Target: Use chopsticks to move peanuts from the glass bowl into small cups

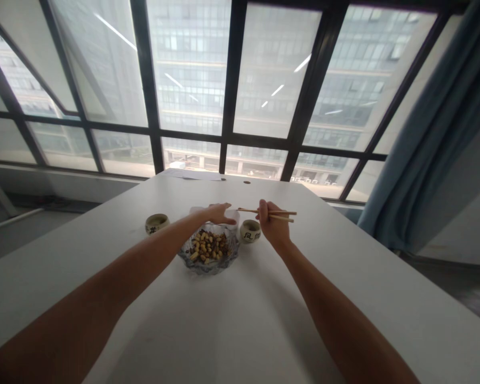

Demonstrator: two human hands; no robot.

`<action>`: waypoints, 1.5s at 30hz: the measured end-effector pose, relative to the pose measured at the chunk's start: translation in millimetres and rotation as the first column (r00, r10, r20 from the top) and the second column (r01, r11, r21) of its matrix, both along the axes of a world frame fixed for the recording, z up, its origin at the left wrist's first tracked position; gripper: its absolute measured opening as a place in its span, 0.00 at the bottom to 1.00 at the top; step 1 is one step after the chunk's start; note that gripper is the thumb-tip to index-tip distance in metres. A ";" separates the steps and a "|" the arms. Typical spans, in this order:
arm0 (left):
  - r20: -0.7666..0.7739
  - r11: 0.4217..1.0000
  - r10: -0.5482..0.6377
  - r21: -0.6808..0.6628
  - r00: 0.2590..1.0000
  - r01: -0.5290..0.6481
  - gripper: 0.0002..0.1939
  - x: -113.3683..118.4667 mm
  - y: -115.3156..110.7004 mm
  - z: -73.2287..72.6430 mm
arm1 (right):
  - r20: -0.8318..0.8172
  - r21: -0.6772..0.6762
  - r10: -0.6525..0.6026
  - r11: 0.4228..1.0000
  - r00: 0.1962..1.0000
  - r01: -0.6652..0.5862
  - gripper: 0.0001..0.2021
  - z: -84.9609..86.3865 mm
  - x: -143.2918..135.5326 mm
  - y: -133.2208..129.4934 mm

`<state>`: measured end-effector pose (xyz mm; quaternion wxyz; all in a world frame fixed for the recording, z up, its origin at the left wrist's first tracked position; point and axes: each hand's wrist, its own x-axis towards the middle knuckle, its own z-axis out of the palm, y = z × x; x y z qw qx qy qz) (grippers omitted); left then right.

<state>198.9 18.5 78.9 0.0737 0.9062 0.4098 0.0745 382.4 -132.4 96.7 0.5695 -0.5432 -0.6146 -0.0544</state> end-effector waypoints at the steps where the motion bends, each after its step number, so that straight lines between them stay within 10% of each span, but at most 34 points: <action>1: 0.017 1.000 -0.025 -0.003 1.000 0.025 0.48 7.2 0.4 -2.4 | 0.012 -0.002 -0.003 1.000 1.000 0.003 0.29 -0.4 1.2 -0.1; 8: 0.201 0.930 -0.282 0.299 0.938 0.215 0.48 11.2 -2.1 -8.5 | -0.016 0.055 0.022 0.998 1.000 -0.021 0.28 -4.4 -1.9 -3.6; 14: 0.252 0.948 -0.261 0.247 0.932 0.199 0.49 4.8 -4.0 -5.4 | 0.099 -0.070 0.055 0.996 0.994 -0.048 0.29 1.9 -10.8 -5.6; 19: 0.181 0.989 -0.099 0.129 0.979 0.077 0.48 4.1 -2.6 -11.3 | -0.157 0.013 0.142 0.990 0.977 -0.141 0.30 12.5 -12.2 -10.3; 24: 0.143 0.990 -0.113 0.096 0.983 0.100 0.45 -8.4 -6.1 -4.4 | -0.301 -0.258 0.318 0.880 0.899 -0.398 0.33 22.4 -22.0 -17.4; 29: 0.154 0.947 -0.161 0.302 0.975 0.109 0.36 -50.9 -21.5 13.1 | -0.285 -0.475 0.476 0.684 0.832 -0.554 0.33 11.3 -40.4 -17.8; 39: 0.362 0.846 0.018 0.491 0.932 -0.207 0.18 -185.4 -45.4 -17.9 | -0.196 -0.286 0.350 0.873 0.916 -0.395 0.33 4.3 -39.2 -11.5; 45: 0.532 0.839 0.103 0.407 0.840 -0.361 0.20 -197.3 -53.5 -49.0 | -0.320 -0.501 0.520 0.616 0.792 -0.608 0.31 15.3 -51.2 -25.8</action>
